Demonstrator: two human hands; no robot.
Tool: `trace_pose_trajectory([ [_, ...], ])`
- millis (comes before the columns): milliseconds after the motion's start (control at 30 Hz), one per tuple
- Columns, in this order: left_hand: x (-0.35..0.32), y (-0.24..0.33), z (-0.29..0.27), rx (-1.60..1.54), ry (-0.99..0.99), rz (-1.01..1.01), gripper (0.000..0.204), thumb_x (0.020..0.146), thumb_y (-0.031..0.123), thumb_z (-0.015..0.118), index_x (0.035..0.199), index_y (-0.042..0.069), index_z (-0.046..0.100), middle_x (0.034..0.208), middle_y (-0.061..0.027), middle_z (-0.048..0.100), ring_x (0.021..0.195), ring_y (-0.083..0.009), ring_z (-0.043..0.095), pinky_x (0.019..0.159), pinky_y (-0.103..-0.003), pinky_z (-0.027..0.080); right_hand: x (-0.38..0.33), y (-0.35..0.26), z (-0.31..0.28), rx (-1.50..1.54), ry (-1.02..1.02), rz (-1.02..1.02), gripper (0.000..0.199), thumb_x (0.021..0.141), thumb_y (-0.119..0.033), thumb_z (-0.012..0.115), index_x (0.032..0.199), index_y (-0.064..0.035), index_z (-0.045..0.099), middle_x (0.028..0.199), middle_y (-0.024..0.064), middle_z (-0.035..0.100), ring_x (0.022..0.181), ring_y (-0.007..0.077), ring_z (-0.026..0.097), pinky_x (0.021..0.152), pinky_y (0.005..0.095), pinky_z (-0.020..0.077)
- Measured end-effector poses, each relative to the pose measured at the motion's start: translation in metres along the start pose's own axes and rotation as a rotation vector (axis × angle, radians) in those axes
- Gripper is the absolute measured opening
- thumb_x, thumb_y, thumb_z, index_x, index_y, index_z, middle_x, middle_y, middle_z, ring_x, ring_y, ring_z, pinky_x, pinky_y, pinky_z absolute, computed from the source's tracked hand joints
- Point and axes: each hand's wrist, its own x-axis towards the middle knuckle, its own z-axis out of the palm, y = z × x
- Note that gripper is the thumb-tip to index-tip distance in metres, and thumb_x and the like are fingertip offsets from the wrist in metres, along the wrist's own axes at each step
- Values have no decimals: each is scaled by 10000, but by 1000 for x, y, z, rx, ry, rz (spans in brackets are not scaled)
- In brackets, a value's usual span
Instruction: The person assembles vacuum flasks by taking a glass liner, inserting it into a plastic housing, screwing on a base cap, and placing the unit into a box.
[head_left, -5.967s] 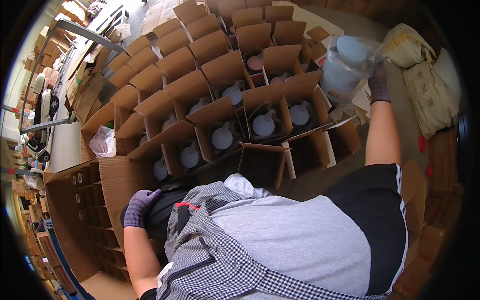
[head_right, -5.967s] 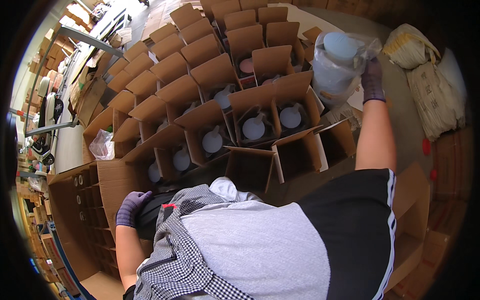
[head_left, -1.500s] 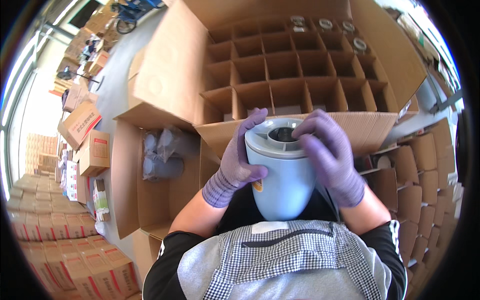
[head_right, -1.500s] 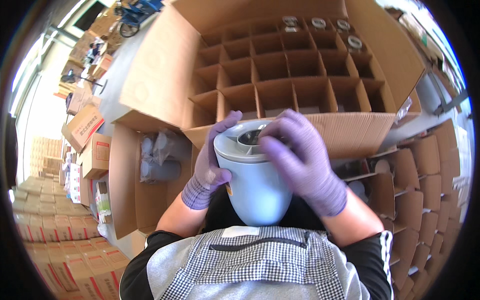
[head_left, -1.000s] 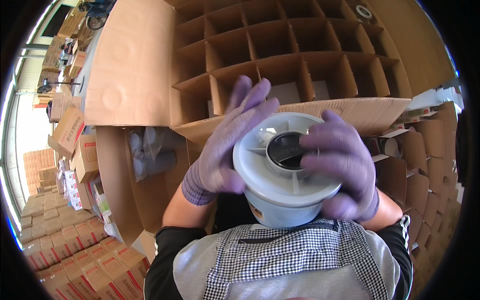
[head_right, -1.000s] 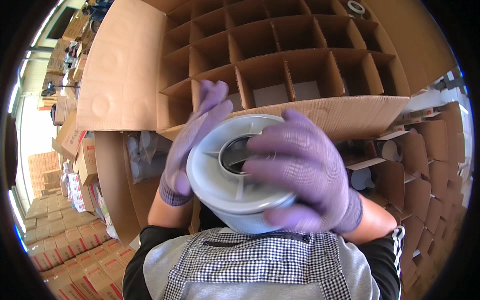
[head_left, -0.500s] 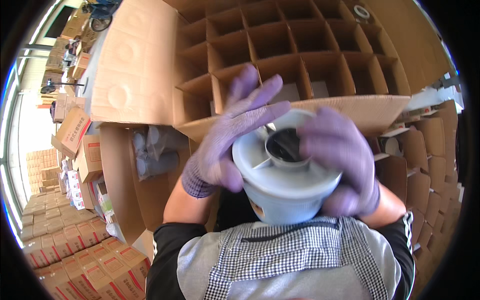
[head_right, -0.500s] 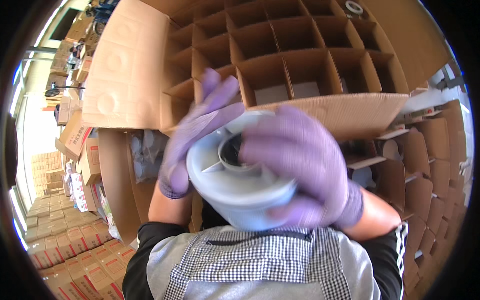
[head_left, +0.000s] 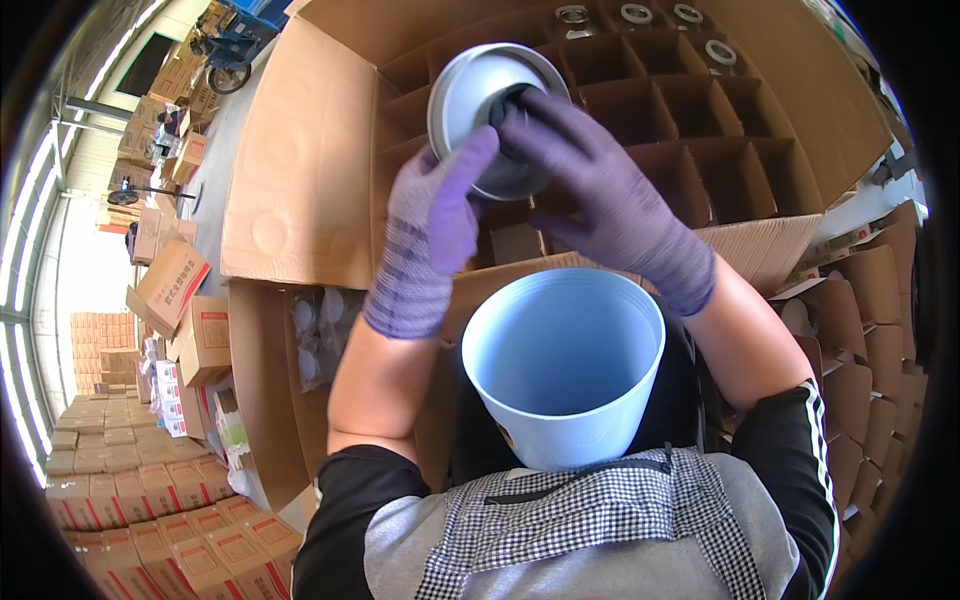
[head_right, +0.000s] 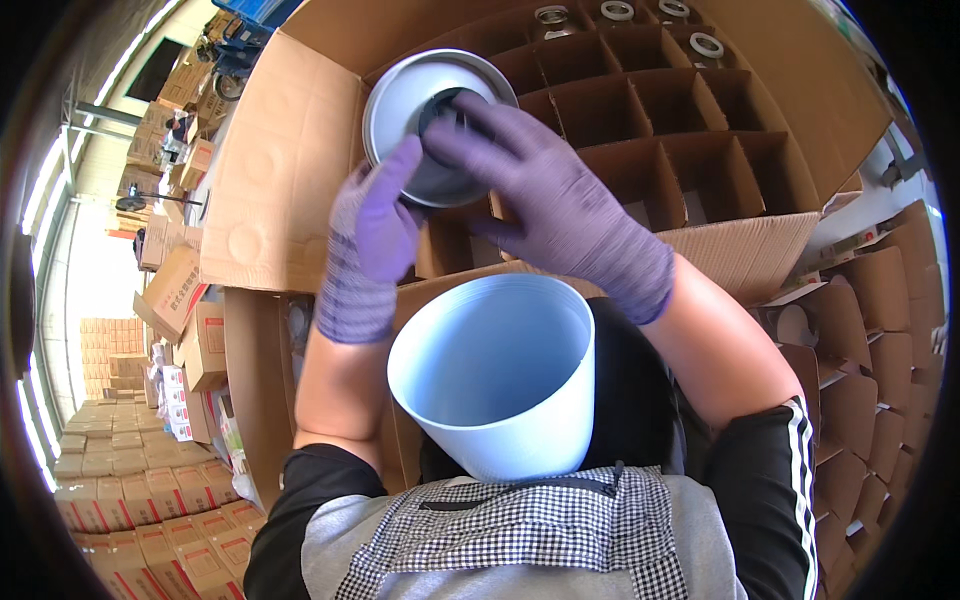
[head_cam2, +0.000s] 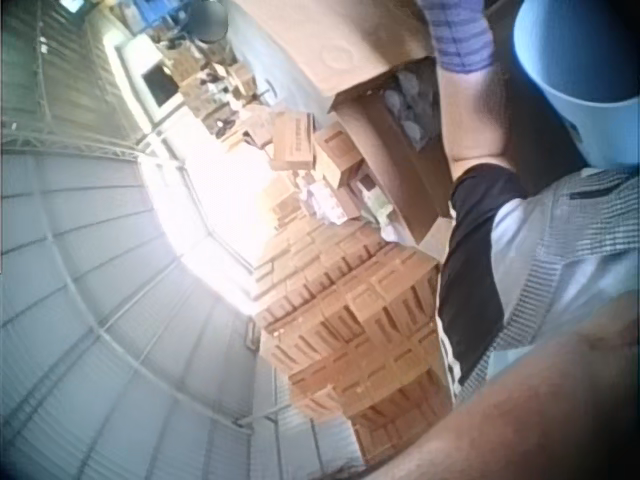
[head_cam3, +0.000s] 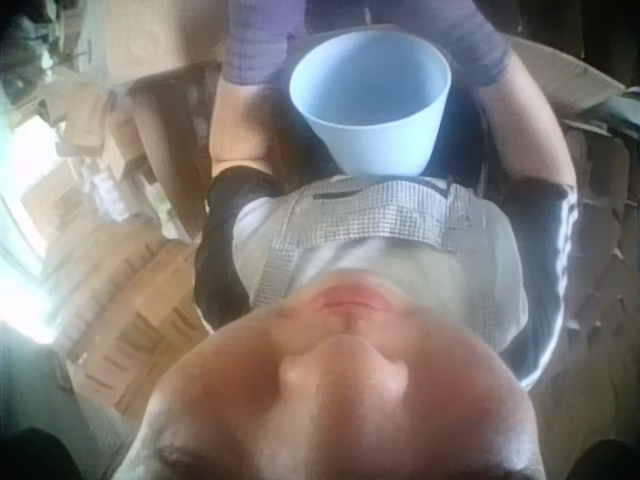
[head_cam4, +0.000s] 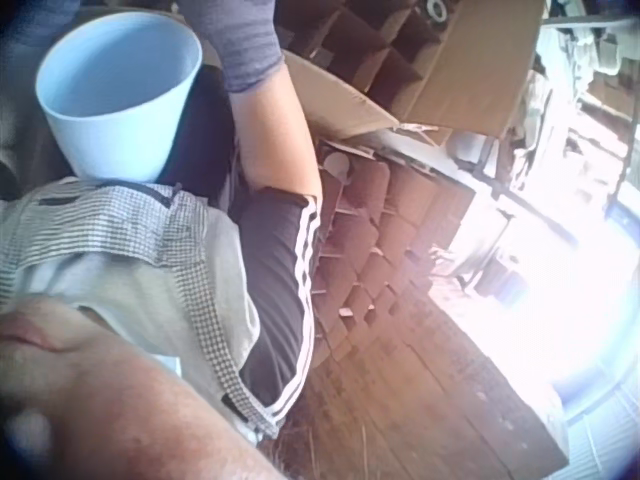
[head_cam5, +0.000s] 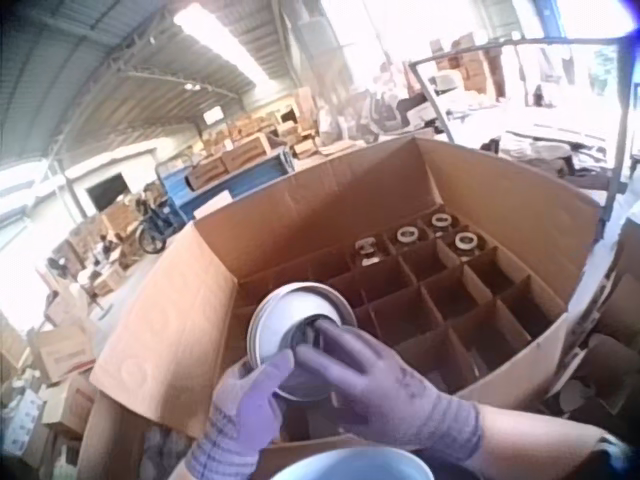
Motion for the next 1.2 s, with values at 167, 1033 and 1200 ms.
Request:
trace_pose_trajectory([
  [167, -11, -20, 7, 259, 40, 11, 504, 970, 309, 782, 1308, -34, 638, 1116, -89, 722, 1035, -130, 668, 946, -289, 542, -9, -13, 10, 272, -231, 541, 909, 842, -204, 852, 1600, -122, 357, 1445, 231, 532, 1356, 419, 535, 1117, 496, 509],
  [1033, 256, -24, 77, 1748, -496, 343, 424, 946, 289, 627, 1307, 75, 688, 1299, -192, 688, 1212, -369, 643, 1051, -431, 515, -85, -19, 28, 1390, -17, 495, 472, 1097, -318, 380, 870, -7, 653, 1073, 150, 669, 1124, 289, 622, 1065, 383, 442],
  [1200, 412, -73, 103, 2010, -459, 293, 435, 989, 401, 513, 1323, 196, 703, 1306, -136, 705, 1222, -351, 655, 1040, -439, 514, -82, -13, 46, 1579, -89, 458, 464, 1088, -353, 388, 914, -23, 665, 1133, 151, 656, 1163, 269, 598, 1103, 408, 408],
])
